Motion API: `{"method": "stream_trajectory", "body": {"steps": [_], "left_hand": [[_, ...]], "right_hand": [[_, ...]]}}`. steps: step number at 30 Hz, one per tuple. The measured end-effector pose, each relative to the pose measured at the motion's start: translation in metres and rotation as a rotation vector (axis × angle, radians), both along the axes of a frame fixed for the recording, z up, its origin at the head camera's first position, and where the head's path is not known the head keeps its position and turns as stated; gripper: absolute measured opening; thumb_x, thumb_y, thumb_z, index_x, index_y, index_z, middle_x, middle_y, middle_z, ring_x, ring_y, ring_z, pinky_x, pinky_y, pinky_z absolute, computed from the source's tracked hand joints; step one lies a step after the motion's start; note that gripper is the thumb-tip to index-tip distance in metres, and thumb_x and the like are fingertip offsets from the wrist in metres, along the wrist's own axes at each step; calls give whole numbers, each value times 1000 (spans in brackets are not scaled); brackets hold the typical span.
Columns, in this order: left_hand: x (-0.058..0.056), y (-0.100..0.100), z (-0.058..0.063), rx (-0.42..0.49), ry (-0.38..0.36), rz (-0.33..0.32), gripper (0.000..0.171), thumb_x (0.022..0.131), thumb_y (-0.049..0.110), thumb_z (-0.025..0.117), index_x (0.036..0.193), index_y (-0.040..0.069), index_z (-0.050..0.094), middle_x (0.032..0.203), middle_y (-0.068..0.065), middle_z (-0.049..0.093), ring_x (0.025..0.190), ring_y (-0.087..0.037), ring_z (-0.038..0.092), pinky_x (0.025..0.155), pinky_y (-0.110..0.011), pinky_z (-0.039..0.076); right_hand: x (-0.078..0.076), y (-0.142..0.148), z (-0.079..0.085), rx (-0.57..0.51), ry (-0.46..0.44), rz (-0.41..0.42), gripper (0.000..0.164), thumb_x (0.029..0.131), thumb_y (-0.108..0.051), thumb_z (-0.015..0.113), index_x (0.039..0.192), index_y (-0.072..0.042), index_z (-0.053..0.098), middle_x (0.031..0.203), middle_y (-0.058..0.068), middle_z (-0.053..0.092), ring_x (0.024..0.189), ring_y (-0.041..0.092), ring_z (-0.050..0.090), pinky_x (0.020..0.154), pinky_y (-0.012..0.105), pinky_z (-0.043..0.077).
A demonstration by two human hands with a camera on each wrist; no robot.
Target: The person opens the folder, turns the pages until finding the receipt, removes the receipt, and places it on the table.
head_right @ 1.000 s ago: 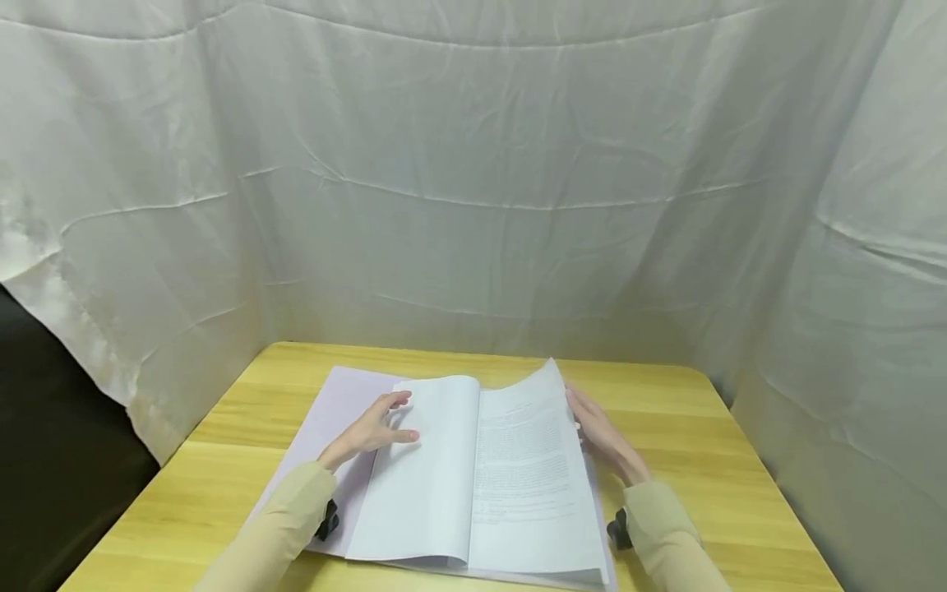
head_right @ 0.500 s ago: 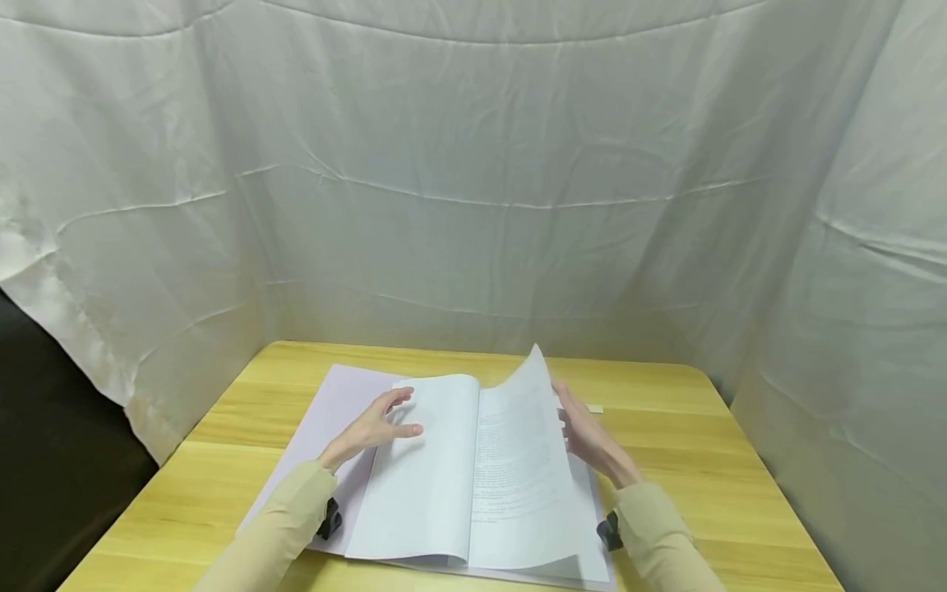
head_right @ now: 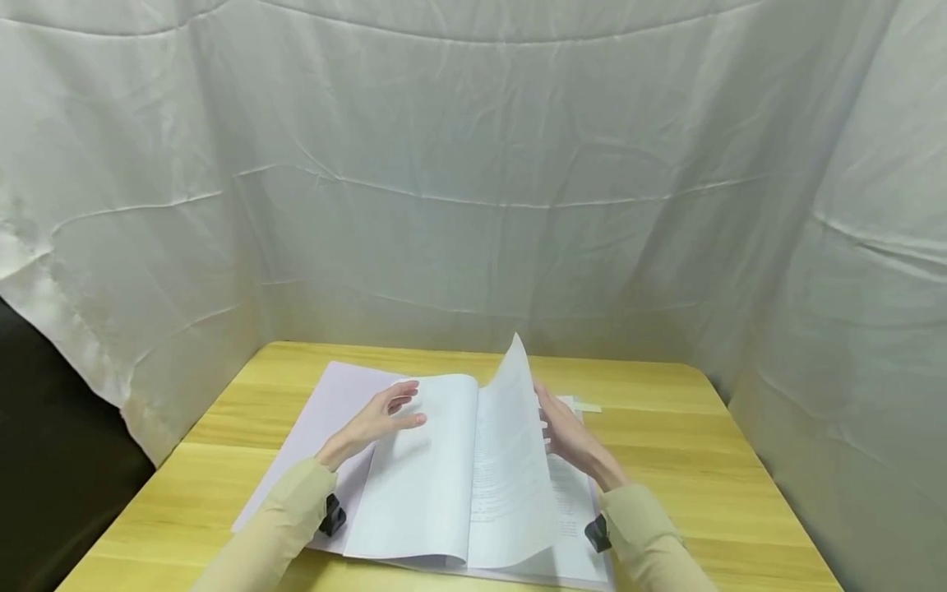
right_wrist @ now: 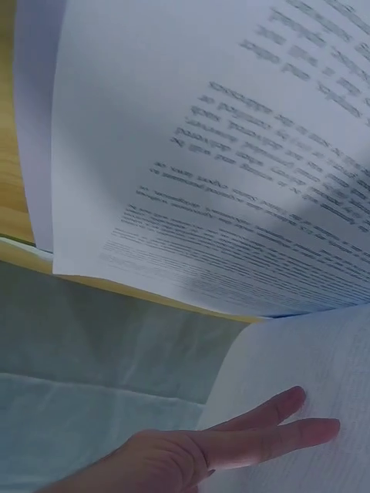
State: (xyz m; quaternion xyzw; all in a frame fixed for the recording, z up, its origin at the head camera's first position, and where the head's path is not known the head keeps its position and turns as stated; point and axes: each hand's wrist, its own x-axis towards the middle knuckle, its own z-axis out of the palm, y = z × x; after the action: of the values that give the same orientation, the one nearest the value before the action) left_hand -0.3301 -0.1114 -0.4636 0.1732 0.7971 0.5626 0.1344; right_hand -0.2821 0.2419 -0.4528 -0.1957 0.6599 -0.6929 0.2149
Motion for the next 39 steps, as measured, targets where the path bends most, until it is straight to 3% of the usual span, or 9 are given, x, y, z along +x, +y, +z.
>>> {"method": "stream_trajectory", "body": {"steps": [4, 6, 10, 13, 17, 20, 27, 33, 39], "left_hand": [[1, 4, 6, 30, -37, -22, 81, 91, 24, 76, 156, 4, 33, 159, -22, 39, 149, -43, 33, 124, -59, 26], [0, 6, 9, 44, -52, -34, 80, 91, 25, 75, 156, 5, 33, 159, -20, 39, 149, -42, 33, 123, -59, 28], [0, 9, 12, 79, -63, -68, 79, 93, 24, 73, 157, 5, 31, 158, -23, 38, 148, -43, 35, 122, -58, 32], [0, 11, 14, 114, -80, -98, 77, 95, 23, 70, 157, 3, 28, 158, -27, 36, 147, -44, 37, 122, -56, 34], [0, 11, 16, 171, -119, -130, 74, 100, 20, 64, 158, -1, 23, 157, -29, 35, 143, -41, 44, 121, -52, 36], [0, 13, 17, 222, -156, -137, 74, 101, 22, 62, 158, -2, 21, 156, -28, 35, 140, -38, 48, 118, -49, 41], [4, 18, 22, 194, -203, -29, 82, 96, 29, 69, 159, 5, 22, 158, -25, 33, 144, -39, 40, 116, -61, 37], [3, 19, 23, 205, -144, -3, 84, 88, 11, 75, 156, 3, 26, 145, -26, 48, 114, -30, 64, 94, -45, 59], [4, 14, 19, 160, -98, 47, 83, 83, 4, 77, 153, 3, 33, 140, -27, 52, 100, -24, 68, 84, -42, 63]], "right_hand": [[2, -5, 2, 22, 10, -20, 60, 110, -44, 13, 162, -17, 3, 118, 8, 63, 93, 14, 70, 73, 31, 63], [3, -8, 3, 46, 13, -35, 60, 110, -44, 14, 163, -18, 1, 123, 14, 63, 93, 15, 71, 71, 30, 63], [5, -15, 4, 80, 11, -42, 59, 111, -43, 16, 163, -23, 0, 150, 34, 43, 109, 26, 72, 80, 37, 64], [5, -19, 1, 77, -11, -22, 57, 111, -42, 16, 164, -25, 0, 161, 35, 22, 126, 41, 62, 93, 52, 59], [6, -26, -4, 77, -35, -8, 56, 112, -40, 16, 164, -25, 1, 164, 31, 19, 135, 51, 50, 99, 63, 51], [7, -30, -6, 100, -30, -11, 55, 112, -39, 16, 164, -25, 3, 163, 30, 22, 134, 50, 51, 99, 59, 54], [7, -40, -11, 163, -38, -15, 56, 111, -43, 19, 164, -26, 8, 163, 27, 28, 134, 48, 53, 97, 54, 57], [9, -46, -13, 224, -21, 16, 59, 110, -46, 21, 164, -25, 8, 162, 26, 31, 137, 49, 49, 97, 50, 58], [12, -51, -17, 261, 6, 49, 61, 111, -45, 20, 164, -18, 10, 159, 27, 35, 138, 49, 48, 99, 50, 57]]}}
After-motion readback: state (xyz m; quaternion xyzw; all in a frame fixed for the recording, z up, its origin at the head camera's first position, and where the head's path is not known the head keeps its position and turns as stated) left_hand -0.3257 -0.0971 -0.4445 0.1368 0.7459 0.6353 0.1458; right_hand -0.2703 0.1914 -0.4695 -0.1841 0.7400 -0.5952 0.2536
